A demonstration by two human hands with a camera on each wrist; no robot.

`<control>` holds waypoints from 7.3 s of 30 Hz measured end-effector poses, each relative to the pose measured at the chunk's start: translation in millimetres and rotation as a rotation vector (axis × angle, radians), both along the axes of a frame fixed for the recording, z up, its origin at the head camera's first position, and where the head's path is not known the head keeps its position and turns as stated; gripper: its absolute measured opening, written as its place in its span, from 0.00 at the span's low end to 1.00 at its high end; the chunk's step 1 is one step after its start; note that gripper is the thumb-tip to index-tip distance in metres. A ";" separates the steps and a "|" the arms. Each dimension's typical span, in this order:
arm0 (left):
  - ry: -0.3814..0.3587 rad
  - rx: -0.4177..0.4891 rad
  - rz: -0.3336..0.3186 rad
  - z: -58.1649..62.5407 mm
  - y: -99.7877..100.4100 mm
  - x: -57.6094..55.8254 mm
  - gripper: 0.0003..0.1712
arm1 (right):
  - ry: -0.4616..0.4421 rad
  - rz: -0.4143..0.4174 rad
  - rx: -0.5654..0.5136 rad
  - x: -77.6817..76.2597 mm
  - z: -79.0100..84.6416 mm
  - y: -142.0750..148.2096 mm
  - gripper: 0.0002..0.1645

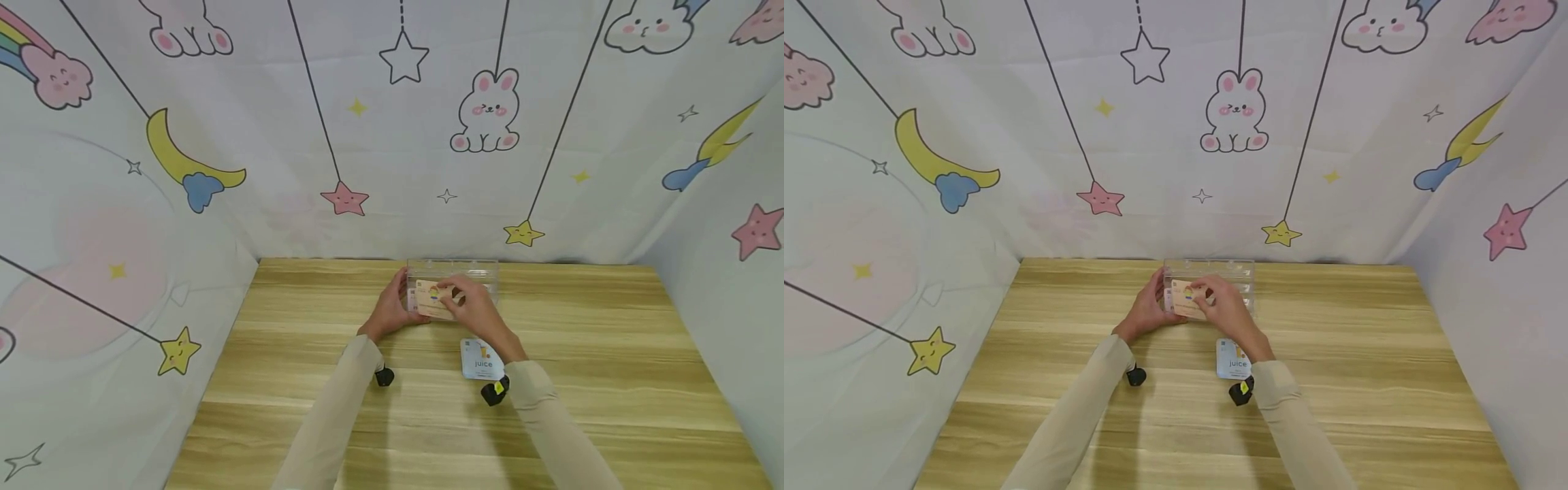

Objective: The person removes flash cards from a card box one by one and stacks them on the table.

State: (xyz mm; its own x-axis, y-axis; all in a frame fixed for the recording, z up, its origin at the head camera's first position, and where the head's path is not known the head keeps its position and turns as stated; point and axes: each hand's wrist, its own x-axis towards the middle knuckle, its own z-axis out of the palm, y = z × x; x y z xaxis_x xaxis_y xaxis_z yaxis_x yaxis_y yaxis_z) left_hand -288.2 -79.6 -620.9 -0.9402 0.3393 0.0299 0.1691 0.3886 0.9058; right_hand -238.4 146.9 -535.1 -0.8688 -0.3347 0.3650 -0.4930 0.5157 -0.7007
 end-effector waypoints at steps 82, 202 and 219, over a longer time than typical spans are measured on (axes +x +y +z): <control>0.001 -0.036 -0.001 -0.3 -2.4 1.1 0.77 | -0.313 -0.114 0.125 79.0 -46.4 82.3 0.20; 0.009 -0.043 -0.001 0.5 -0.7 -5.8 0.77 | -0.120 -0.067 -0.012 3.7 -5.6 9.2 0.21; -0.007 -0.045 0.002 3.0 -0.7 -3.8 0.77 | -0.203 -0.108 0.029 41.6 -11.0 58.1 0.24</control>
State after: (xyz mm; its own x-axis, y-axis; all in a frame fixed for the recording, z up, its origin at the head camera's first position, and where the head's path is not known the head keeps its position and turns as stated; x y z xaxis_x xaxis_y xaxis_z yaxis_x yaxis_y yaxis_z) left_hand -292.0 -80.2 -617.9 -0.9411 0.3379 0.0077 0.1614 0.4294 0.8886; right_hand -196.8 205.0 -546.1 -0.9548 -0.2436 0.1702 -0.2840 0.5795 -0.7639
